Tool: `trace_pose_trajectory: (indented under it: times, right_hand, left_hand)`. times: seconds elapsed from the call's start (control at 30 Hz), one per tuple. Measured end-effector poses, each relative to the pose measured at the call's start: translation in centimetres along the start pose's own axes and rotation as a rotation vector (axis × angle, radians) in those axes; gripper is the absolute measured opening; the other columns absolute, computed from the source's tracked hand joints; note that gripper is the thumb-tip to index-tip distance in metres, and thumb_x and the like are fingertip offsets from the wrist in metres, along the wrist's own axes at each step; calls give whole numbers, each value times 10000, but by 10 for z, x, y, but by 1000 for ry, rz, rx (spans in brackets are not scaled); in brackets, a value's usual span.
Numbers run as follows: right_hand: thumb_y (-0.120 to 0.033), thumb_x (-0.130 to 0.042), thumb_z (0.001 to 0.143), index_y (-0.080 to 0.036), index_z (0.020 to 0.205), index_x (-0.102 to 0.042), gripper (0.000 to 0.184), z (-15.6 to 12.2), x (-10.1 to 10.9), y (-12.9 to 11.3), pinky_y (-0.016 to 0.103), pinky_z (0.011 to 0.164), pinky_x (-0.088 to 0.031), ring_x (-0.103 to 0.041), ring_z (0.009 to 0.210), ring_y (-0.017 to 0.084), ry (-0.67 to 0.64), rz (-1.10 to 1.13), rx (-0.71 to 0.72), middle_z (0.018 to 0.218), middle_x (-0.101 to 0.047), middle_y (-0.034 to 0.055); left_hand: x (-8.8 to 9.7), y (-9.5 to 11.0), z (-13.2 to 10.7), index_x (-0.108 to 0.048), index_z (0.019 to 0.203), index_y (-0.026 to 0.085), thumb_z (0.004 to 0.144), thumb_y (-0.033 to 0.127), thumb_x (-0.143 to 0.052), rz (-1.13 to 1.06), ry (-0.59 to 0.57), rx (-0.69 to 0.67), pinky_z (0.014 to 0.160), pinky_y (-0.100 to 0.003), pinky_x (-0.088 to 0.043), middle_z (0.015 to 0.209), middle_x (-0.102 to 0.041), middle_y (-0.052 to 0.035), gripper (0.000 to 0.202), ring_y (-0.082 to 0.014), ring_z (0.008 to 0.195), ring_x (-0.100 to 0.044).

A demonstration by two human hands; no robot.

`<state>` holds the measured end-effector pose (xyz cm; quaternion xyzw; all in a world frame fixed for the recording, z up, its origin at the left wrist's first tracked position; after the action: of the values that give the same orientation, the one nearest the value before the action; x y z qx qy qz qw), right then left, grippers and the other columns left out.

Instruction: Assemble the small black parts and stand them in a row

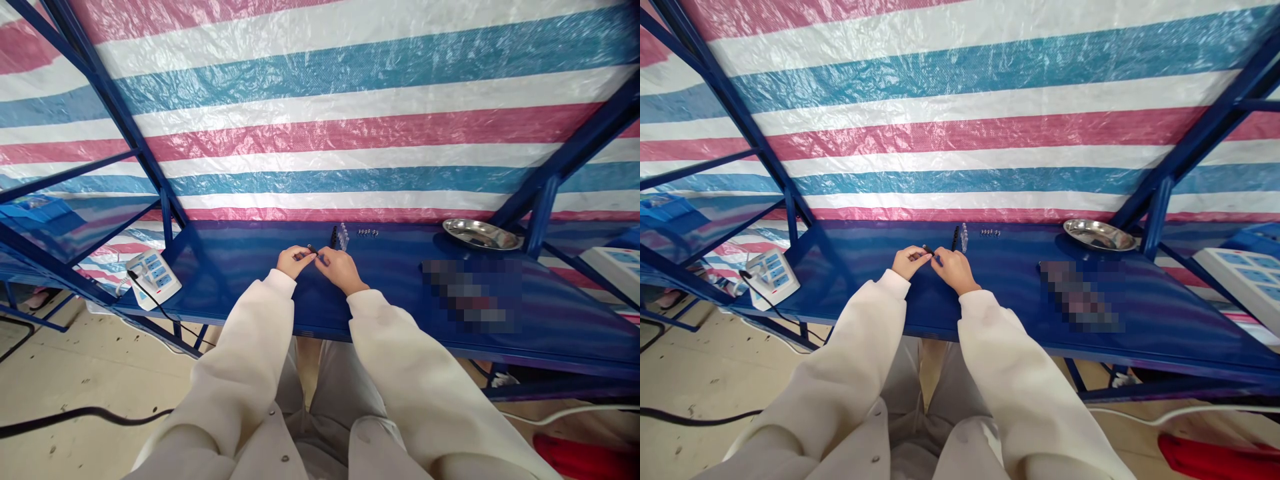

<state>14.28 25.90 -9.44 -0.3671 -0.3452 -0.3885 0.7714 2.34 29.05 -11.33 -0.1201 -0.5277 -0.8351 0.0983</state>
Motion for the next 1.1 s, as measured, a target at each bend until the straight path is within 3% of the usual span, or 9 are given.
trace_pose_trajectory:
  times: [0.23,0.37,0.57,0.73,1.1]
  right_hand:
    - [-258,-471,810,-170,825,-601,157,0,-1,-4,235,588,-316,-500,547,126,8,20,26,599,-576,5]
    - [-261,-476,810,-167,950,-610,215,0,-4,-7,233,579,-336,-517,554,127,-20,66,52,623,-593,5]
    - [-264,-449,829,-186,1097,-586,310,-1,-9,-2,238,589,-386,-548,577,131,-52,119,26,695,-631,11]
    - [-258,-432,838,-194,1073,-597,294,-2,-13,3,244,603,-404,-566,604,137,-62,136,-5,711,-635,13]
    - [-277,-410,836,-197,1026,-608,286,-3,-7,8,242,632,-404,-558,619,140,-56,186,-74,688,-609,11]
  left_hand:
    - [-5,-3,1,-661,665,157,656,438,-665,53,-36,-14,538,-225,-422,698,-635,-22,281,-86,560,-493]
    - [-1,-4,2,-667,674,161,665,400,-660,83,-5,6,569,-234,-437,704,-646,-21,239,-94,569,-510]
    - [42,-21,6,-677,718,172,698,331,-634,337,229,193,676,-266,-452,745,-676,-37,166,-141,663,-586]
    - [71,-36,2,-679,768,219,710,311,-608,602,265,469,797,-319,-416,844,-697,-22,130,-199,856,-620]
    - [87,-55,4,-675,769,237,709,335,-589,781,241,552,816,-390,-356,896,-695,-62,143,-251,924,-598]
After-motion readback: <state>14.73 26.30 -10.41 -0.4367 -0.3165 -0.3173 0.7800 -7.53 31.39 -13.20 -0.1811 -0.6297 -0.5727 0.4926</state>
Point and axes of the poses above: each hand's wrist, its own z-axis towards the middle knuckle, its own x-axis out of the back of the hand, y = z × x, the point moved 10 cm from there along z, towards the middle knuckle
